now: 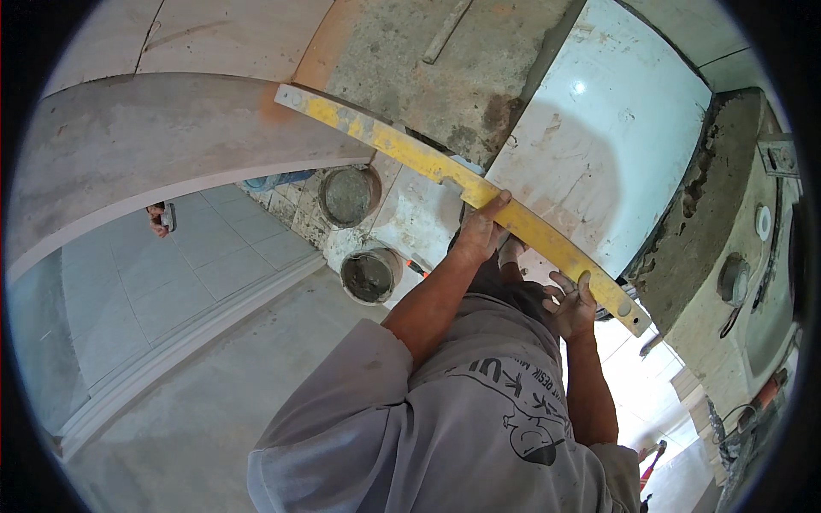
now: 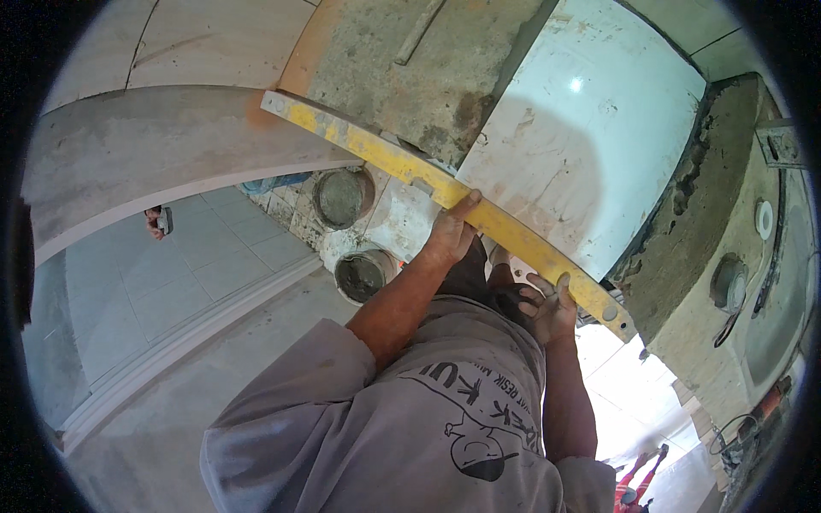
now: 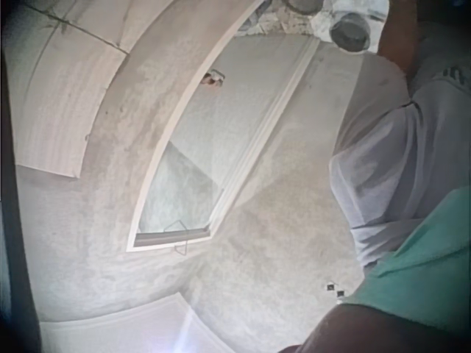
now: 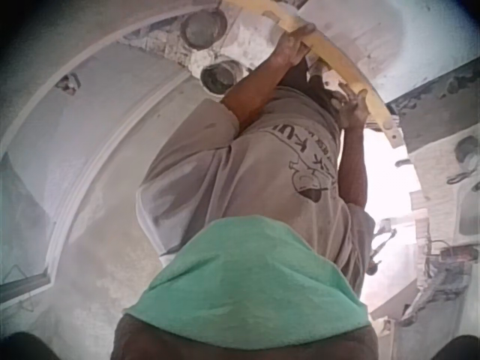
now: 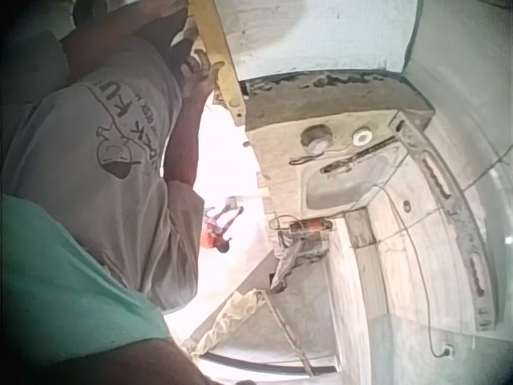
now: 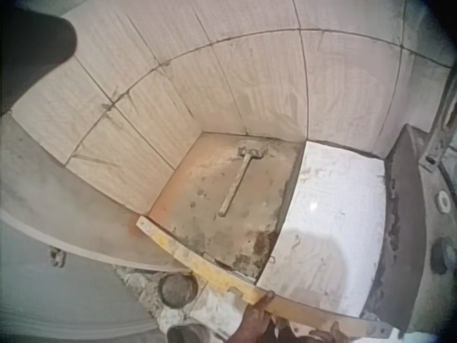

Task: The recorder is installing and leveling floor tiles using cement and tools.

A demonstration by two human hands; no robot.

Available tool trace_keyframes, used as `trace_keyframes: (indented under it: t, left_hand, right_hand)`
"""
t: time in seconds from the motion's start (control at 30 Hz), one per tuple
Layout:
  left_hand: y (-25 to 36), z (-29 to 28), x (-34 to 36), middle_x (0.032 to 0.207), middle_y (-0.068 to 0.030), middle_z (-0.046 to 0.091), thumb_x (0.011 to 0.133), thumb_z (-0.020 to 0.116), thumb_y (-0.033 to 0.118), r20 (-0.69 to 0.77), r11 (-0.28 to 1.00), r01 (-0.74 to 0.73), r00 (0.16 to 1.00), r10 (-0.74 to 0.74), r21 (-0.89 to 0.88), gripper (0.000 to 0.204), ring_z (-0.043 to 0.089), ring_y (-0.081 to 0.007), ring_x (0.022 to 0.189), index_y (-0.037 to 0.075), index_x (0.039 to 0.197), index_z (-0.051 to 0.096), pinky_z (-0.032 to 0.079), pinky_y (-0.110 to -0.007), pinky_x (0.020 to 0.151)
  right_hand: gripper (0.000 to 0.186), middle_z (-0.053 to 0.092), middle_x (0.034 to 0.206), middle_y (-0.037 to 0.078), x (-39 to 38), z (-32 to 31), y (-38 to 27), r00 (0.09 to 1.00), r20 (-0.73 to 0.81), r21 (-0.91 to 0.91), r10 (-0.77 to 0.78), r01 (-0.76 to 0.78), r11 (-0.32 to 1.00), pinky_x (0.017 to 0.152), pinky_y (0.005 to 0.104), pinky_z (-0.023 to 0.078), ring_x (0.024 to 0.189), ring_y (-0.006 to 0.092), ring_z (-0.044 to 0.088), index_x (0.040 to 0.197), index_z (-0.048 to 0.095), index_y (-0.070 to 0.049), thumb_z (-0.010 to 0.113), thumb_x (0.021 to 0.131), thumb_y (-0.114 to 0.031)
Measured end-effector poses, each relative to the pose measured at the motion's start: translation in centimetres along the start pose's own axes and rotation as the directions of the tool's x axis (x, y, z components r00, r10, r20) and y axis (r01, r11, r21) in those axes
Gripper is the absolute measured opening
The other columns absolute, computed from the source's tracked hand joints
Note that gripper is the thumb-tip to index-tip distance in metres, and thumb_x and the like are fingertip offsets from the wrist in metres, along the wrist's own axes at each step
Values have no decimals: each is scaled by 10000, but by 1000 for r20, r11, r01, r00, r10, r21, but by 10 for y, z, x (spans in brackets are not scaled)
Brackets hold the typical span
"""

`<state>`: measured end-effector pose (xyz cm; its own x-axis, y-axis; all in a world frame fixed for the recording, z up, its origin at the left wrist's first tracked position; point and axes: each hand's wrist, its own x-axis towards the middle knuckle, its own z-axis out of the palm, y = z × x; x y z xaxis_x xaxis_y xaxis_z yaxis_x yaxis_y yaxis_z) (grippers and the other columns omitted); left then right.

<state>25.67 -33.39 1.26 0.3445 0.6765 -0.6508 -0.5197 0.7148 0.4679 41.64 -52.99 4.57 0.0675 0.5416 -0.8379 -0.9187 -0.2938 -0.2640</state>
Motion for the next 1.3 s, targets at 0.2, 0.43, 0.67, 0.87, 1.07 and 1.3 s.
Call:
trace_keyframes:
  t: [0.2,0.43,0.67,0.87,1.07,1.3]
  left_hand:
    - [-6,-1,4,964,-13,632,871,713,122,-22,998,61,998,-60,29,255,618,-151,913,96,1093,592,499,-326,835]
    - [2,-7,5,954,-15,644,843,748,158,-130,992,96,988,-85,83,241,619,-147,934,104,1046,629,509,-329,803]
    - [2,-15,11,1008,-5,639,895,686,175,-86,986,45,996,-31,161,218,623,-166,979,100,1089,617,513,-354,880]
    - [3,-11,11,1052,-18,658,885,689,131,-41,992,54,998,-49,113,284,642,-160,976,67,1146,597,536,-325,831]
    - [1,-15,11,1083,-18,647,871,700,137,-28,994,29,999,-27,108,318,636,-165,990,71,1163,591,526,-334,848]
    - [-1,-13,12,1092,-36,634,866,705,152,-28,993,16,1000,-13,117,344,622,-177,1021,78,1178,580,506,-354,883]
  right_hand:
    - [683,622,1119,167,-2,-5,0,999,34,23,-22,21,1000,656,367,599,890,252,664,1262,468,7,489,936,-593]
    - [760,613,1136,147,-3,2,-4,998,-36,-92,43,-46,995,713,373,554,908,250,635,1265,483,-4,441,913,-676]
    - [808,631,1041,150,-15,15,-14,988,-120,-311,102,-135,941,711,366,543,876,238,628,1187,546,8,425,889,-733]
    - [799,645,936,145,-17,19,-19,975,-196,-358,105,-170,918,659,362,560,755,220,630,1114,581,33,372,920,-713]
    - [791,645,952,147,-17,17,-18,979,-185,-369,91,-155,916,663,364,560,756,219,636,1107,587,38,371,928,-701]
    - [652,673,903,156,-41,40,-36,973,-224,-596,60,-185,782,731,349,552,789,239,658,1053,613,43,443,970,-580]
